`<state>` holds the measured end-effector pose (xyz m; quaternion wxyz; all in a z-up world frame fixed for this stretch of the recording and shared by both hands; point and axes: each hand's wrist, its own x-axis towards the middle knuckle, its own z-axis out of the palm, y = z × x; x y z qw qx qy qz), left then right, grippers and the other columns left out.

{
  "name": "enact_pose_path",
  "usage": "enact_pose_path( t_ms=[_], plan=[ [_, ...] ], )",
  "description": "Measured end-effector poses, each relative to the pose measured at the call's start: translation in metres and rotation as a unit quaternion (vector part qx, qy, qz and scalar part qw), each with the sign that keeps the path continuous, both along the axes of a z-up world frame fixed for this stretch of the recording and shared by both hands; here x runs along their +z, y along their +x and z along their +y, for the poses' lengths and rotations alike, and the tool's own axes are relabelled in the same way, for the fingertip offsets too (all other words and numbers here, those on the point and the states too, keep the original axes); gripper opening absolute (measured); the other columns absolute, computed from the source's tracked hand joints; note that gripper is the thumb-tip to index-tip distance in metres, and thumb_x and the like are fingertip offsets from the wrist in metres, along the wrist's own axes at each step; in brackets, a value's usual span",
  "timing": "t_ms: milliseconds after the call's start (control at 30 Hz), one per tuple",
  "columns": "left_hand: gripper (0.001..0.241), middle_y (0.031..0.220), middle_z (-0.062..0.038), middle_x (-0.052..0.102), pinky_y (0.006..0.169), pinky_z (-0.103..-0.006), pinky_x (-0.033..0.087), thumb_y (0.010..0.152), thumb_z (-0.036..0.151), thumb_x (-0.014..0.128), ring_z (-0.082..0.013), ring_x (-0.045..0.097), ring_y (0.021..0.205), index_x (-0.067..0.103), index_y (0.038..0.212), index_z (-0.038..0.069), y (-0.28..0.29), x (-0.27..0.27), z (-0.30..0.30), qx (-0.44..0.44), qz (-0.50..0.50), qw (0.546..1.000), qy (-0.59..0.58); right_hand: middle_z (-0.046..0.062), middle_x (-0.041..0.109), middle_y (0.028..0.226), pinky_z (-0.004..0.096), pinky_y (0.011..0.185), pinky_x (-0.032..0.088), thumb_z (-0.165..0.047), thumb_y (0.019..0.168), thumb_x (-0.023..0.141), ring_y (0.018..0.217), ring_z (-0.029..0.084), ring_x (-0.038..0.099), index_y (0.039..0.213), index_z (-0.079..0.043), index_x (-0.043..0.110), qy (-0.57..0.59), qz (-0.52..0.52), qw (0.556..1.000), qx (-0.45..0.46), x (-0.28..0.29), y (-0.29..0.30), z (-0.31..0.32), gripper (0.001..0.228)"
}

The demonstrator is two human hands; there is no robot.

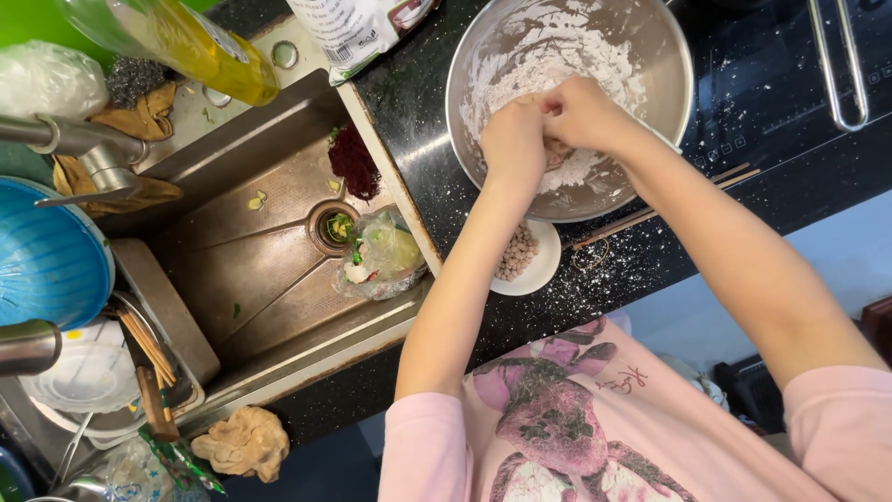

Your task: The recorder is rolling small pieces of dough into balls and placing them in a bowl on a kitchen counter.

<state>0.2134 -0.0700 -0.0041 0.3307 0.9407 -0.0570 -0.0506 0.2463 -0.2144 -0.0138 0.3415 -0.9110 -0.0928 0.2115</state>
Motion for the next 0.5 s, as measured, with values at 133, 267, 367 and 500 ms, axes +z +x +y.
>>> enact_pose_path(
  t_ms=[133, 267, 367, 500],
  plan=[
    [0.021, 0.084, -0.014, 0.076, 0.073, -0.0427, 0.059, 0.069, 0.016, 0.082, -0.032, 0.075, 0.081, 0.079, 0.089, 0.009, 0.0, 0.0, 0.0, 0.014, -0.031, 0.999, -0.013, 0.012, 0.076, 0.084, 0.034, 0.069, 0.055, -0.012, 0.089, 0.072, 0.072, 0.018, 0.07, 0.104, -0.001, 0.079, 0.045, 0.054, 0.996, -0.056, -0.005, -0.001, -0.007, 0.02],
    [0.019, 0.083, -0.014, 0.076, 0.073, -0.0431, 0.059, 0.068, 0.018, 0.082, -0.032, 0.075, 0.081, 0.08, 0.085, 0.009, 0.009, -0.01, -0.003, 0.012, 0.0, 1.0, 0.003, 0.01, 0.075, 0.084, 0.029, 0.068, 0.056, -0.012, 0.089, 0.07, 0.074, 0.012, 0.069, 0.103, 0.002, 0.077, 0.127, 0.082, 0.985, -0.084, -0.003, -0.007, -0.013, 0.021],
    [0.017, 0.083, -0.014, 0.075, 0.074, -0.0426, 0.059, 0.068, 0.02, 0.084, -0.0317, 0.074, 0.084, 0.079, 0.079, 0.007, 0.012, -0.021, -0.007, 0.003, 0.045, 0.997, 0.062, 0.012, 0.074, 0.082, 0.028, 0.065, 0.053, -0.01, 0.089, 0.071, 0.071, 0.013, 0.067, 0.102, 0.005, 0.077, 0.139, 0.115, 0.978, -0.105, -0.004, -0.011, -0.02, 0.021],
    [0.013, 0.084, -0.013, 0.075, 0.071, -0.0383, 0.06, 0.07, 0.015, 0.081, -0.0296, 0.075, 0.084, 0.078, 0.079, 0.007, 0.013, -0.041, -0.011, -0.007, 0.02, 0.991, 0.132, 0.011, 0.072, 0.081, 0.027, 0.065, 0.052, -0.005, 0.09, 0.07, 0.071, 0.013, 0.065, 0.101, 0.007, 0.075, 0.204, 0.135, 0.963, -0.114, 0.002, -0.018, -0.024, 0.017]
  ],
)
